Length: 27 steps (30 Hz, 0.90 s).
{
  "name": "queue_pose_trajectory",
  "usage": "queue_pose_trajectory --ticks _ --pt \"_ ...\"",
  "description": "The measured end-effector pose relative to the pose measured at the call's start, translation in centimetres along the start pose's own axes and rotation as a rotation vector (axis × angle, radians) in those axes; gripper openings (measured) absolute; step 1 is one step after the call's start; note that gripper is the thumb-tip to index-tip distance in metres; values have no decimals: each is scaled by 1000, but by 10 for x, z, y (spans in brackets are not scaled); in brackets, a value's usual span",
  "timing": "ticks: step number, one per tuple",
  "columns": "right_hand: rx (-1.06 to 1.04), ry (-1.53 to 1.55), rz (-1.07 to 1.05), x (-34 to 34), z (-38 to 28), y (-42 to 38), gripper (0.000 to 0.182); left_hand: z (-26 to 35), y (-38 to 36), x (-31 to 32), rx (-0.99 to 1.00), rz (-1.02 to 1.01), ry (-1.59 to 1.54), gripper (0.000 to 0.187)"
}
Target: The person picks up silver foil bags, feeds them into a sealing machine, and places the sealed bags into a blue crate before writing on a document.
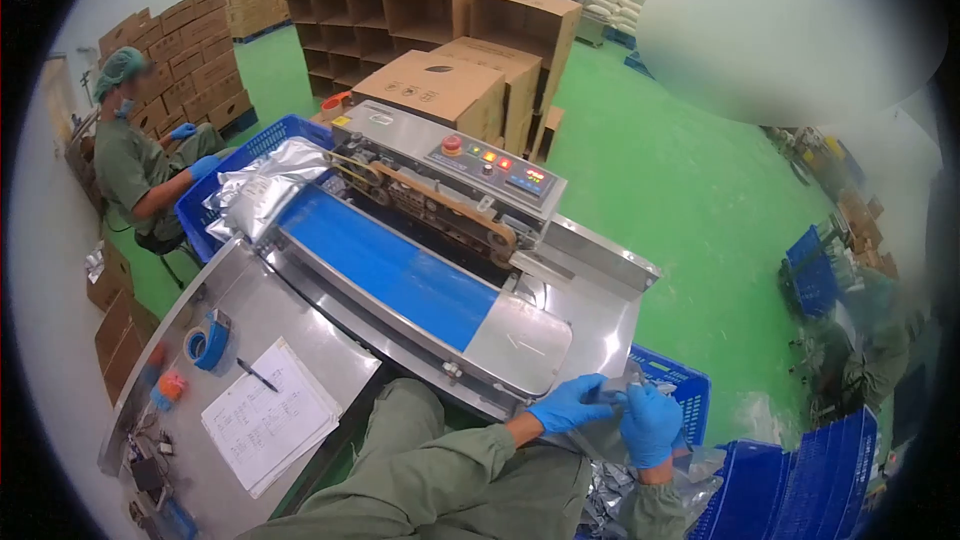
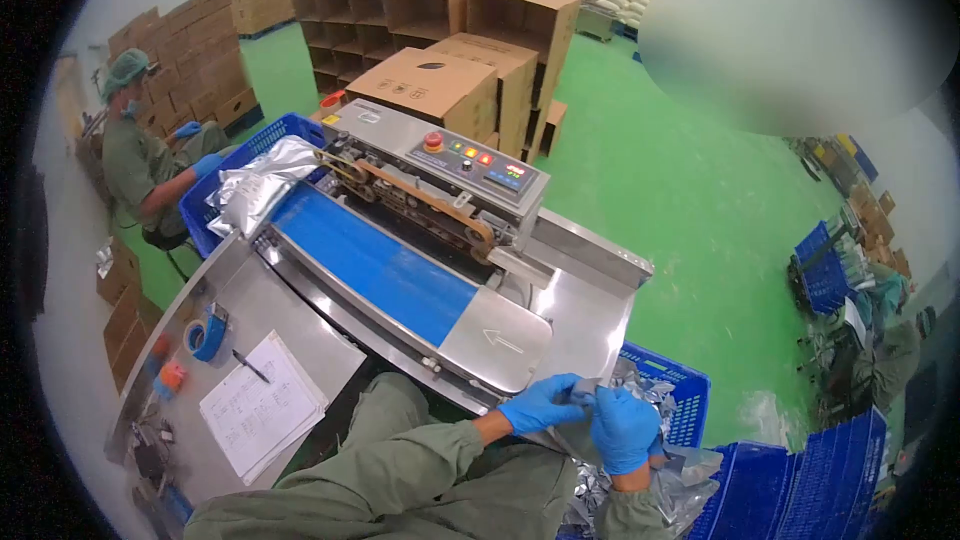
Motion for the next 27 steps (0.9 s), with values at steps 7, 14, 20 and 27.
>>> queue_pose_trajectory --ticks 7,14,20,27 --pt "759 334 417 -97 54 -70 52 5 15 7 -140 -176 -122 13" --pt "797 947 41 -10 31 -158 61 11 11 -7 -232 -314 -102 20" --pt "851 699 126 10 15 -154 24 29 8 -20 -100 -332 184 19" --pt "887 402 653 -45 8 -115 11 45 -26 -46 -94 -183 -258 26"
Point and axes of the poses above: each hand's wrist, its own y-axis towards the middle knuckle, its own x-axis out of the palm, z = x × y, the point moved 7 cm from there along y, towards the middle knuckle, and after that the axes turned 15 degrees about -x, right-handed, at the moved point
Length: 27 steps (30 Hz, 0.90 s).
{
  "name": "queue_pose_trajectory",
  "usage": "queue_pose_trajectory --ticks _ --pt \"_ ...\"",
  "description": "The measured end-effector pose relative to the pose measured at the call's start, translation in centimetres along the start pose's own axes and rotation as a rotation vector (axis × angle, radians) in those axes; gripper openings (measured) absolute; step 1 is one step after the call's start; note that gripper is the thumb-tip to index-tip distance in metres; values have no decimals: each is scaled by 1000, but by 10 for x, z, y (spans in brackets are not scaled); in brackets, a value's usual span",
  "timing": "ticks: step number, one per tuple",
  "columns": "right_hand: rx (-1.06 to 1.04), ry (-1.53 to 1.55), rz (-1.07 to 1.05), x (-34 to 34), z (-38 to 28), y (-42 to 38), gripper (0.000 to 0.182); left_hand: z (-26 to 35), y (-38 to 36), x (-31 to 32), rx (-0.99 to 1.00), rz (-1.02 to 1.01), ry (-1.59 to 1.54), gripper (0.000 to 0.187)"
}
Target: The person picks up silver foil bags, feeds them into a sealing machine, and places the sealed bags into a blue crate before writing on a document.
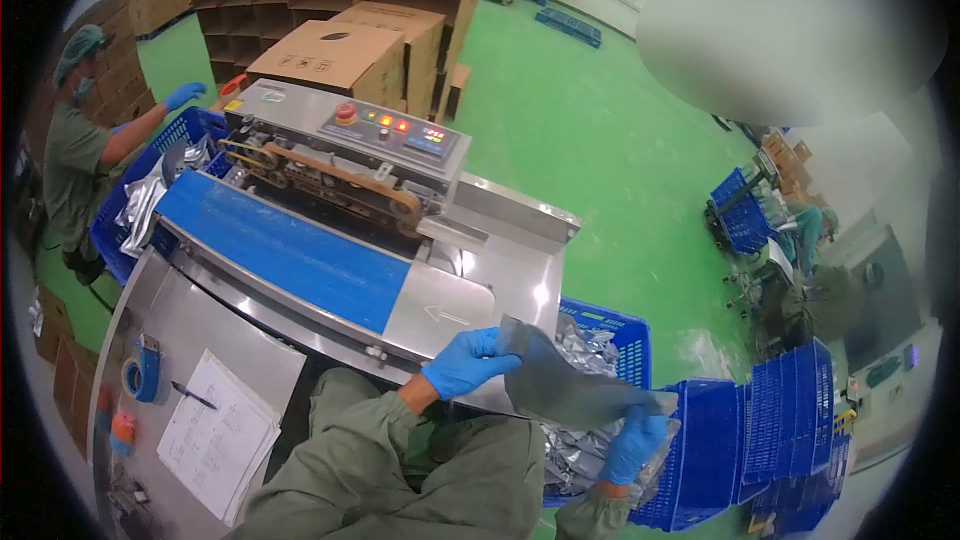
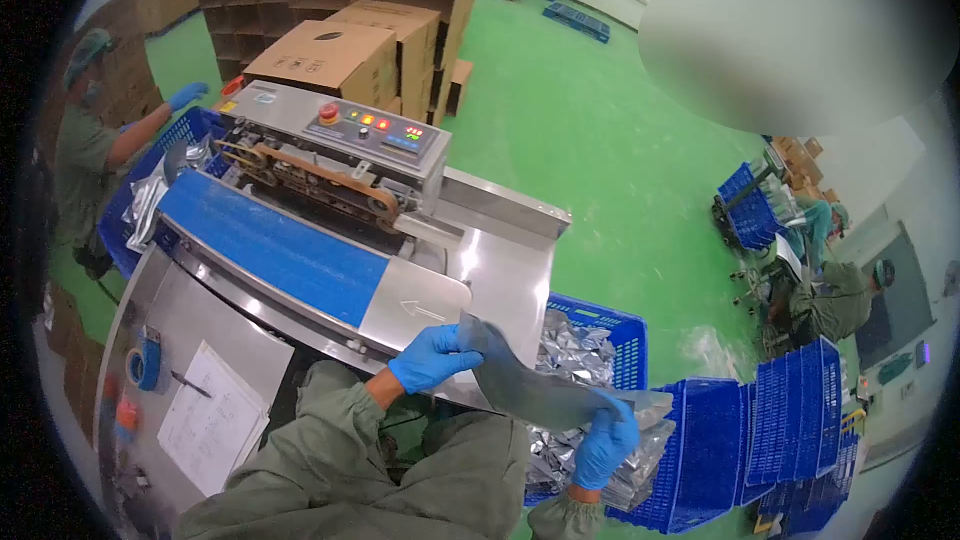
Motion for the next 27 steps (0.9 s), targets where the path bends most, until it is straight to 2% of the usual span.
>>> queue_pose_trajectory --ticks 1,3,4,5,7,9,11,12,13,15,17,23,25,26,27 --pt "56 80 194 -4 -11 7 13 14 -12 2 -4 12 2 26" --pt "113 175 238 7 -38 30 16 49 -30 -2 59 171 124 25" --pt "161 260 286 13 -43 39 21 65 -36 -7 251 242 83 21" --pt "163 258 282 24 -42 46 21 75 -36 -10 248 244 80 21" --pt "109 288 99 62 -34 60 26 98 -37 -40 117 563 52 18" --pt "99 286 -25 110 -19 60 30 102 -16 -78 193 659 -24 26" --pt "64 218 15 154 -2 43 33 73 15 -129 142 674 -101 21" --pt "142 256 -54 176 14 32 34 54 26 -155 51 714 -23 19" --pt "219 295 -125 194 30 22 34 47 30 -167 62 712 -21 19" --pt "186 235 -151 212 35 18 35 29 29 -184 -59 765 -34 19" --pt "335 322 -128 224 39 8 35 21 29 -197 -82 766 -59 19" --pt "289 389 -171 265 36 17 33 24 36 -251 -46 809 -38 19" --pt "158 389 -258 272 20 26 31 32 28 -269 -92 820 -33 19" --pt "522 619 -325 272 25 14 27 38 22 -275 -64 832 -31 18" --pt "530 617 -321 262 33 13 27 46 14 -281 -36 845 -29 19"
Point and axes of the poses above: each hand's wrist, its own y-axis towards the middle knuckle, its own x-axis out of the palm, z = x × y, the point moved 7 cm from there along y, towards the middle knuckle, and after that the axes turned 15 degrees about -x, right-handed, at the moved point
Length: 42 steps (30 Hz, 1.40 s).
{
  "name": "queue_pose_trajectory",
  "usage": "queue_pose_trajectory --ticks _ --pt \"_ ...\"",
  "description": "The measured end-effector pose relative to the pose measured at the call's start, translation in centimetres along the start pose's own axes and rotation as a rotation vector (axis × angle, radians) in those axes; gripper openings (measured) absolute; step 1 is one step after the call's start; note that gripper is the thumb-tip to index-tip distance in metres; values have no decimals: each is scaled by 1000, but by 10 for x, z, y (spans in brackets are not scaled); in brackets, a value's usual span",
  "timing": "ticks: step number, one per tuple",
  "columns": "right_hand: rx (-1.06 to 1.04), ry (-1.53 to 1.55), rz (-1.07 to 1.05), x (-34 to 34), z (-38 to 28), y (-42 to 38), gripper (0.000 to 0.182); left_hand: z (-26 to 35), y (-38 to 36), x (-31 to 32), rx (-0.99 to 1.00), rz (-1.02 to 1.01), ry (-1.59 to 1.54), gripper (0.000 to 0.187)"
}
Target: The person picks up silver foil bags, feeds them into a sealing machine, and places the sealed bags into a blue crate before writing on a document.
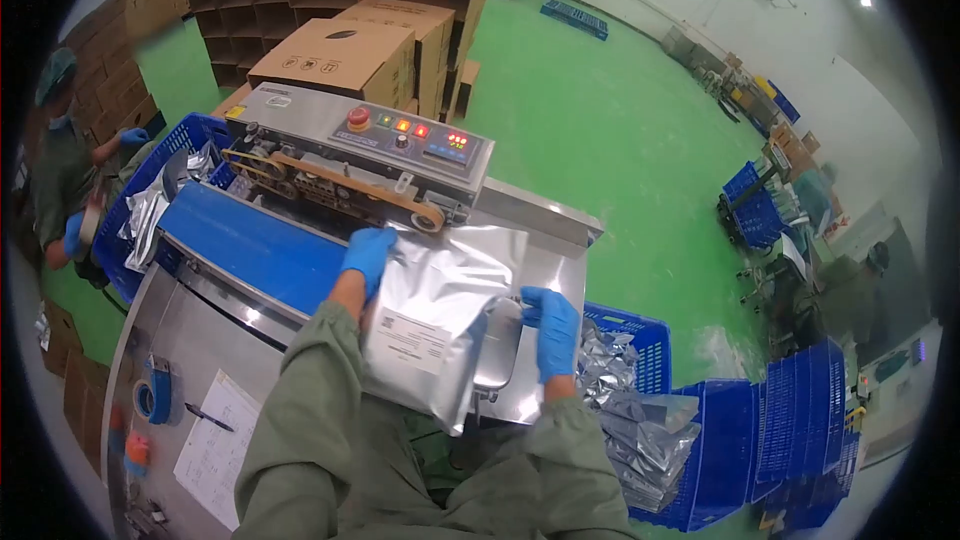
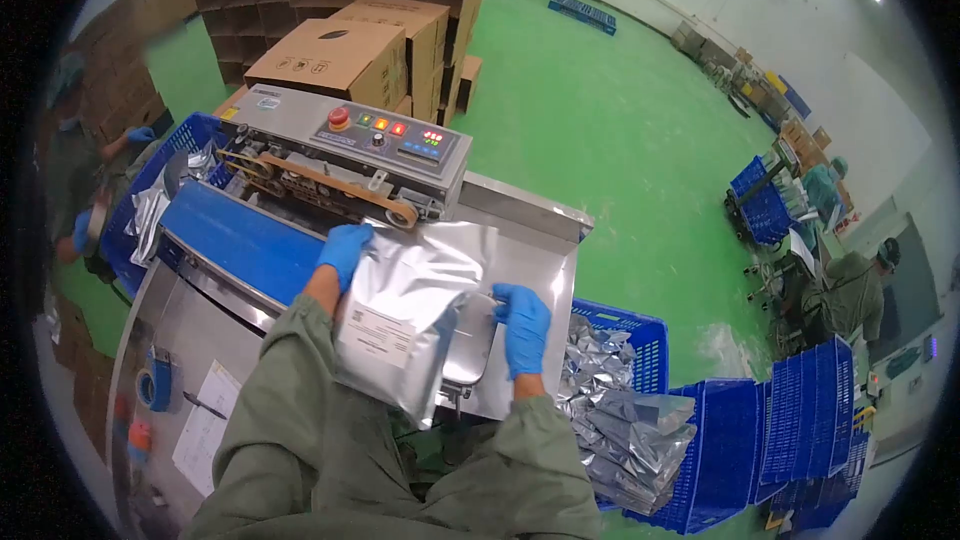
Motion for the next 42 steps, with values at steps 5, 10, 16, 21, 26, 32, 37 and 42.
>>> queue_pose_trajectory --ticks 5,10,16,21,26,32,37,42 --pt "-291 -449 241 -221 48 -16 24 17 16 -59 16 116 375 28" --pt "-2 -1749 720 -388 8 -108 59 65 -87 -81 406 387 941 52" --pt "359 -1913 -16 -425 77 -117 39 43 -186 -68 760 624 1036 54" --pt "-211 -1426 230 -471 90 -59 21 44 -238 5 799 194 761 47" --pt "-960 -1824 344 -351 -102 -49 29 10 -260 126 800 -382 793 56" --pt "-907 -1091 485 -259 -223 -60 33 -18 -289 259 1021 -364 857 77" --pt "-1034 -1116 42 -157 -247 -86 26 -52 -286 248 619 -589 693 77" --pt "-1035 -1209 -430 -66 -173 -103 25 -113 -247 224 219 -735 313 71"
Point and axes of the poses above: each hand's wrist, its own y-axis towards the middle knuckle, its own x-axis out of the palm, z = x × y, the point moved 7 cm from there along y, towards the middle knuckle, and after that the axes turned 15 degrees about -x, right-handed, at the moved point
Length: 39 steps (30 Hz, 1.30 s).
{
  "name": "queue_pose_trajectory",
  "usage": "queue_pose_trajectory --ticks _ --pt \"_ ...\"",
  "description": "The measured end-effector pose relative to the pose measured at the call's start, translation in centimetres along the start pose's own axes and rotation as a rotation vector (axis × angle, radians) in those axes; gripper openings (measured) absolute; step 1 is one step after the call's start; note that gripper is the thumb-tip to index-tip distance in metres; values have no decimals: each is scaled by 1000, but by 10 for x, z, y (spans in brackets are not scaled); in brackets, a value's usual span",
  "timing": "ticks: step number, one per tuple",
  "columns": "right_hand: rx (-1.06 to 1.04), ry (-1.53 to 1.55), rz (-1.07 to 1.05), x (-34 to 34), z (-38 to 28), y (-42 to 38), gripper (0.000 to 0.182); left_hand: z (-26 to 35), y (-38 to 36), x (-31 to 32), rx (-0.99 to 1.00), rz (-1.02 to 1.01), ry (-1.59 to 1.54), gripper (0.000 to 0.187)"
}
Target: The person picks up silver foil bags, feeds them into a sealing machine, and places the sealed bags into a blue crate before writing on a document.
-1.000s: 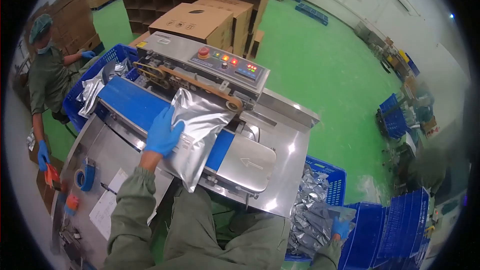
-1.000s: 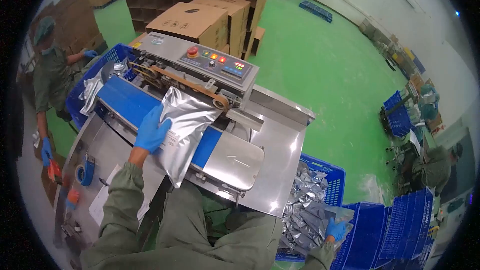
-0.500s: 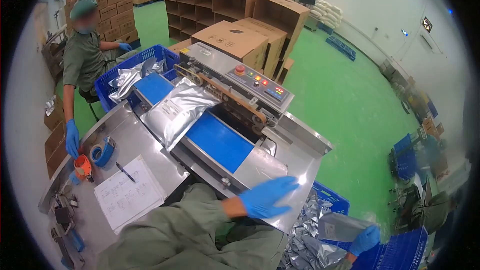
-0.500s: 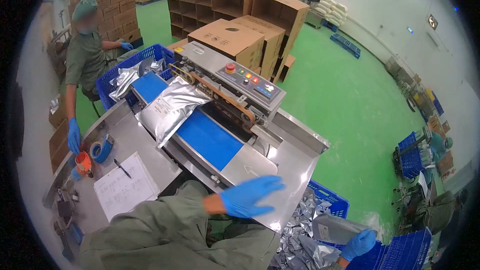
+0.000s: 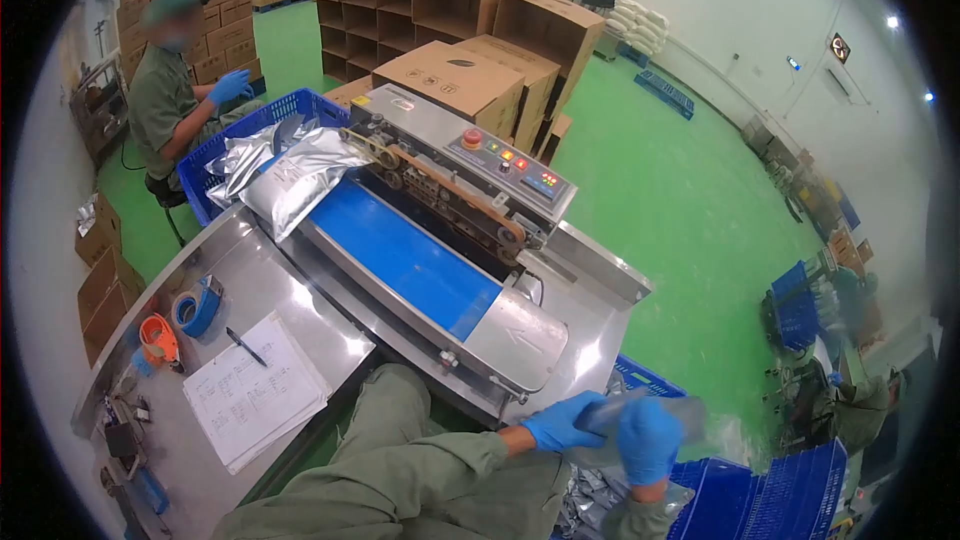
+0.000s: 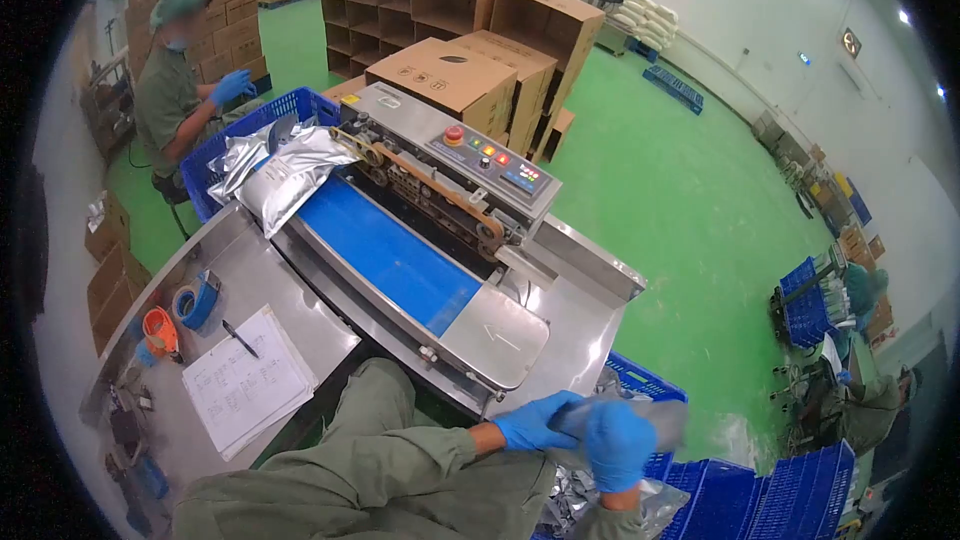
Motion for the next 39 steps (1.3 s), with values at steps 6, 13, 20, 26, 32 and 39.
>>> queue_pose_trajectory --ticks 6,13,20,26,32,39 --pt "125 103 184 -15 7 -12 8 -6 1 -15 -10 -140 -35 54" --pt "721 931 261 25 105 -162 65 15 11 -8 -115 -163 61 29" --pt "818 722 179 46 76 -144 21 55 -8 -4 326 -50 876 24" --pt "823 496 639 -33 51 -125 18 90 -59 -68 426 129 802 22" --pt "643 416 920 -47 51 -22 19 152 -50 -131 75 442 -203 22" --pt "793 810 586 158 71 13 20 4 53 -260 -177 632 -304 28"
Point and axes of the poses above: each hand's wrist, its own y-axis towards the middle knuckle, its own x-axis out of the palm, z = x × y, the point moved 7 cm from there along y, towards the middle knuckle, and after that the axes turned 15 degrees about -x, right-handed, at the moved point
